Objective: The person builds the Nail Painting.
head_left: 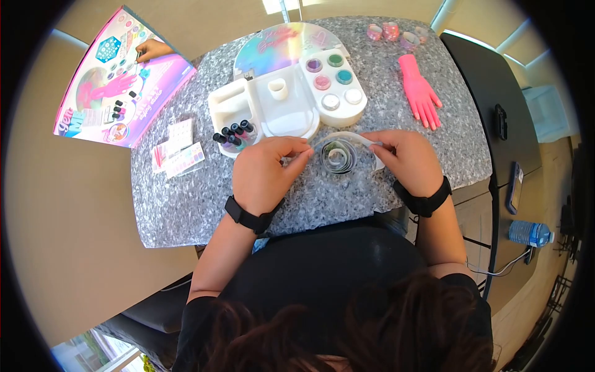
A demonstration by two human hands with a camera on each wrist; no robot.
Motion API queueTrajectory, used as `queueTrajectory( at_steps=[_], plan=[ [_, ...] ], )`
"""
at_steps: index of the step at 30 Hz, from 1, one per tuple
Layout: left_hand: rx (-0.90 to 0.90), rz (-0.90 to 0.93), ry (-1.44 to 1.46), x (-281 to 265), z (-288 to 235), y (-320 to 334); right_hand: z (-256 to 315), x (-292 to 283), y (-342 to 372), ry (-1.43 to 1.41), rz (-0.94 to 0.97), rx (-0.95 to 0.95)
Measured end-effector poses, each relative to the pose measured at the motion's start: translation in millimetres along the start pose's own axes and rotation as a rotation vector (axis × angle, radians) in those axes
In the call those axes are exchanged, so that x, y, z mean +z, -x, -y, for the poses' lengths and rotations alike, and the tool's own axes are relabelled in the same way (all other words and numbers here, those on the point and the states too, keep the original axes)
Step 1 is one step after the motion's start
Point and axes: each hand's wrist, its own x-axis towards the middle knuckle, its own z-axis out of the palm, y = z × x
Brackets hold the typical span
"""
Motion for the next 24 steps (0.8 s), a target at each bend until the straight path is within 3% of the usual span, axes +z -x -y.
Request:
queueTrajectory(
  at_steps=[4,8,11,13,14,16,24],
  plan=[
    [-0.135,0.148,-0.172,-11,-16,1,19,-7,7,0.081,0.067,-0.028],
    [-0.133,0.231,-0.134,-8,-12,3,19,-3,11,0.094,0.069,-0.066],
    [-0.007,0.155,-0.019,-7,-11,2,21,-3,12,0.120,0.078,-0.061],
    [0.321,0.197,0.004,-10,-12,-1,21,-2,13,0.120,0.067,-0.094],
    [0.319,0.196,0.006,-9,-12,-1,21,-1,13,0.121,0.070,-0.094],
    [0.511,0.343,0.071,-3,-15,0,20,0,12,0.134,0.082,-0.093],
    [0.505,0.318,-0.192,5,-17,4,16,-2,15,0.027,0.162,-0.104]
  ],
)
